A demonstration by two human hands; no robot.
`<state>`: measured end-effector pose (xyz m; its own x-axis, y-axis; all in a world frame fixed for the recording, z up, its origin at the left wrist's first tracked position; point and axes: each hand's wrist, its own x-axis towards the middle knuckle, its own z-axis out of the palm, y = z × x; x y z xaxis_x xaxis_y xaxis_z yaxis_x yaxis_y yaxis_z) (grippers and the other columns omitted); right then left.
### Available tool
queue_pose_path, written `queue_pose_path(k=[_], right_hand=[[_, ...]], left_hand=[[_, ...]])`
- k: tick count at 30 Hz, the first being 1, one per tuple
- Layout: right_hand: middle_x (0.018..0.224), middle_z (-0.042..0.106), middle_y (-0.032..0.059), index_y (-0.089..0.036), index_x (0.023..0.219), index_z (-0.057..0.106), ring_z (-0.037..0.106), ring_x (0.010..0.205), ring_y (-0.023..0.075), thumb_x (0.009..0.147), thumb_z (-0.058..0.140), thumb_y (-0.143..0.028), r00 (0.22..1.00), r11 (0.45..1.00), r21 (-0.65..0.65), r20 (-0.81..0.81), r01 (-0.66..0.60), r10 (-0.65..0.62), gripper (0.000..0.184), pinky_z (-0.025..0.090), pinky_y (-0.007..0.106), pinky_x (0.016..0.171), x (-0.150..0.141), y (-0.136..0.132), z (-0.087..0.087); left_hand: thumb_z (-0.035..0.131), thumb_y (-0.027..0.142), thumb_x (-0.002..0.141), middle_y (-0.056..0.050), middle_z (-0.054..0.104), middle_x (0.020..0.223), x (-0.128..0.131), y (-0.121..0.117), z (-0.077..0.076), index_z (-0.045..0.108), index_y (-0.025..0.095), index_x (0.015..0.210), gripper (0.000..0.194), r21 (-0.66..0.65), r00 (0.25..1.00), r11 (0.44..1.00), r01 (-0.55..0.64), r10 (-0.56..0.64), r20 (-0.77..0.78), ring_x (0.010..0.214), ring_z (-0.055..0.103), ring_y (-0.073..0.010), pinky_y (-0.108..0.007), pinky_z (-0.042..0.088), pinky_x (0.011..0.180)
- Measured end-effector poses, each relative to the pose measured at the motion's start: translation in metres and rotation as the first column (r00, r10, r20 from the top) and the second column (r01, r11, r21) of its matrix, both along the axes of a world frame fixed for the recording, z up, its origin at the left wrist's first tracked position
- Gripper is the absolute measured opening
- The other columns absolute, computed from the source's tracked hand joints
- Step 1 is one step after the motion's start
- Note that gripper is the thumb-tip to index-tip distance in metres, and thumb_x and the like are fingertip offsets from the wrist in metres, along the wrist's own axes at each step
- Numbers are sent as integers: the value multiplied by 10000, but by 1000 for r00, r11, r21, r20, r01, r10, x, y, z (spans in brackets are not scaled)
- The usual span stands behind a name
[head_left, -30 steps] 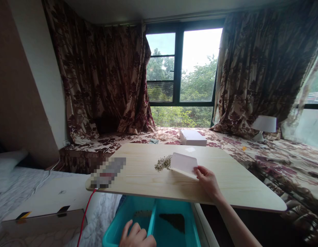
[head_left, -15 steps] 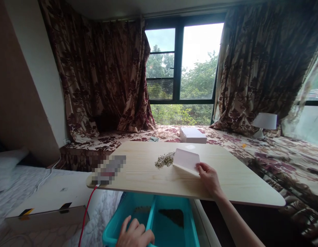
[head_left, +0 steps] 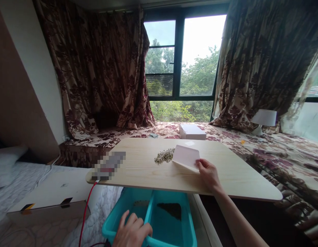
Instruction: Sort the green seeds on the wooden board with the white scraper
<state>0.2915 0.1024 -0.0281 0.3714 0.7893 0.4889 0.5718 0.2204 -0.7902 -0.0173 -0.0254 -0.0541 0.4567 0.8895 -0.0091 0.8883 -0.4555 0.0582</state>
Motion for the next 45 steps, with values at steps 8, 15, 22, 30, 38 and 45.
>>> queue_pose_path(k=[8,15,22,30,38,45], right_hand=[[752,737,73,-179,761,700,652,718,225,743,524,-421,999,999,5,-24,-45,45,299,475,314,681,-1,0,-1],[779,736,81,-165,818,703,647,689,212,752,544,-440,990,992,19,-64,-128,129,325,483,289,590,-3,3,-3],[780,744,77,-168,840,724,659,688,215,762,543,-451,993,993,22,-33,-115,116,345,503,294,594,-1,7,-7],[829,754,78,-180,871,717,681,718,225,780,527,-434,989,989,22,5,-147,147,330,517,306,657,-4,7,-3],[835,762,75,-193,874,733,696,734,239,804,501,-449,991,994,23,82,-110,108,352,510,313,703,-10,1,6],[824,758,69,-195,871,728,692,737,238,810,489,-436,992,995,34,91,-90,87,345,511,316,708,-12,-3,8]], left_hand=[[564,106,610,6,635,873,-1,0,-2,633,260,881,319,-46,999,999,-26,28,47,946,548,-211,-498,231,1039],[571,126,648,26,629,875,-6,2,-4,630,282,865,274,-111,987,993,-29,46,153,963,540,-205,-478,196,1059],[554,131,663,19,625,893,-5,1,5,628,278,877,271,-160,988,987,-21,45,147,969,537,-205,-488,196,1057],[528,140,674,10,620,926,-5,-2,17,615,270,880,259,-217,988,976,-21,54,148,990,530,-211,-504,173,1064],[547,157,704,16,607,915,-5,-1,15,598,263,873,206,-229,986,973,-8,46,162,978,519,-215,-514,151,1069],[532,143,689,7,610,924,-5,-3,18,596,260,889,240,-223,986,975,1,35,160,987,515,-225,-534,149,1061]])
